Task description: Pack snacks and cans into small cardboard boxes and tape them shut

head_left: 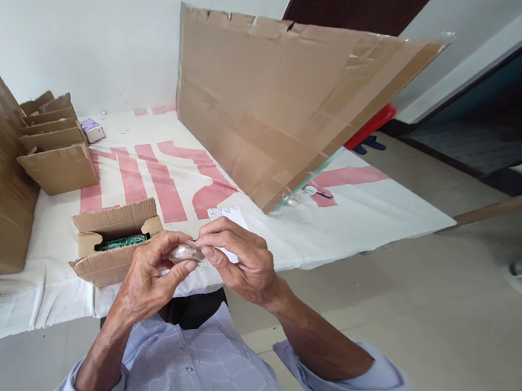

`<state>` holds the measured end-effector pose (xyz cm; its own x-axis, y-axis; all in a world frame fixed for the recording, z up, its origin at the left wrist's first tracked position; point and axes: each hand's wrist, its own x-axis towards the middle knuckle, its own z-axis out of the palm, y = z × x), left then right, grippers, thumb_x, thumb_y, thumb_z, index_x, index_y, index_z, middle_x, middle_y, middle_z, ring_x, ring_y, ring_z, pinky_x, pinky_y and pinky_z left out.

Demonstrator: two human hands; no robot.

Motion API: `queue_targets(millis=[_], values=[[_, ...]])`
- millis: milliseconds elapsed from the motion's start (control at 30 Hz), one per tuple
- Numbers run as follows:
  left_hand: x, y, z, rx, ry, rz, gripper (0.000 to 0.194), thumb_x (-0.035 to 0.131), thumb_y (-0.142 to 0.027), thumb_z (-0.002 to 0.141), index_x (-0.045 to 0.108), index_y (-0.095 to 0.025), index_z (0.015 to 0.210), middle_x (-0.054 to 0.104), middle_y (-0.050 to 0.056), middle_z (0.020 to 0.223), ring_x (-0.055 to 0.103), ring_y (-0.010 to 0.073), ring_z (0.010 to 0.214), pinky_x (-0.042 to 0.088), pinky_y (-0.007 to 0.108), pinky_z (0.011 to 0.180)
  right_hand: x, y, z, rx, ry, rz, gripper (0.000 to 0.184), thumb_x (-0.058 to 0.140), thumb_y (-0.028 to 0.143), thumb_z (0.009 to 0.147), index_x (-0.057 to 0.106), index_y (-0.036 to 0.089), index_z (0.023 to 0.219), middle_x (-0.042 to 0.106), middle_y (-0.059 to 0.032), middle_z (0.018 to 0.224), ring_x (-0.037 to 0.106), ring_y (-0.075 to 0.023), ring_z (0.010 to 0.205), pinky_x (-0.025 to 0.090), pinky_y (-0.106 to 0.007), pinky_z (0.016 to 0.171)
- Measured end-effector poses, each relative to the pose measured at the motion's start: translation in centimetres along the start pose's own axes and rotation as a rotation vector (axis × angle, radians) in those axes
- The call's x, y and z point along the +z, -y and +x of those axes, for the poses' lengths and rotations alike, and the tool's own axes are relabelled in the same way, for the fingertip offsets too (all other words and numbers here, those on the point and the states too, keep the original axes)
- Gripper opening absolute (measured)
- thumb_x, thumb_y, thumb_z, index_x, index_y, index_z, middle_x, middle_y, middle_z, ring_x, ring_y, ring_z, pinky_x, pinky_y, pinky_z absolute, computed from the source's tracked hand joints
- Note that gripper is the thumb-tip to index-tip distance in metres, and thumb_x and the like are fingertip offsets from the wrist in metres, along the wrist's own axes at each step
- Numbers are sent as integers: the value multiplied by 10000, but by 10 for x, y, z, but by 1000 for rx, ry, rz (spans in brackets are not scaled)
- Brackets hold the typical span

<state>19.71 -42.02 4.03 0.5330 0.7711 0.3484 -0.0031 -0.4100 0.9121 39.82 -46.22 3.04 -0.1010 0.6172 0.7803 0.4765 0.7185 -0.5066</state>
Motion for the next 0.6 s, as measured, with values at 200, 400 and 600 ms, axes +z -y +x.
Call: queue_targets(millis=[200, 400, 600], values=[[-1, -3, 0, -43, 24, 36, 203, 767, -405, 979, 770, -215, 1050, 743, 51, 863, 629, 181, 750, 459, 295, 665, -3, 2, 2, -11, 2, -27, 178, 601, 147, 1034, 750, 244, 1039, 729, -66, 935, 701, -195, 820, 598, -331, 706], [0, -3, 0, -49, 32, -17, 213, 770, -406, 974, 792, -204, 1039, 750, 61, 849, 638, 184, 728, 472, 294, 652, -4, 5, 3, 14, 19, 14, 186, 590, 146, 1031, 744, 249, 1025, 758, -57, 900, 726, -206, 818, 615, -345, 722], [1, 4, -3, -68, 42, -66, 247, 779, -432, 980, 794, -199, 1062, 757, 82, 889, 642, 187, 758, 492, 292, 677, -6, 7, 5, 36, 16, 39, 169, 597, 159, 1042, 737, 246, 1002, 763, -51, 878, 728, -200, 806, 614, -348, 718]])
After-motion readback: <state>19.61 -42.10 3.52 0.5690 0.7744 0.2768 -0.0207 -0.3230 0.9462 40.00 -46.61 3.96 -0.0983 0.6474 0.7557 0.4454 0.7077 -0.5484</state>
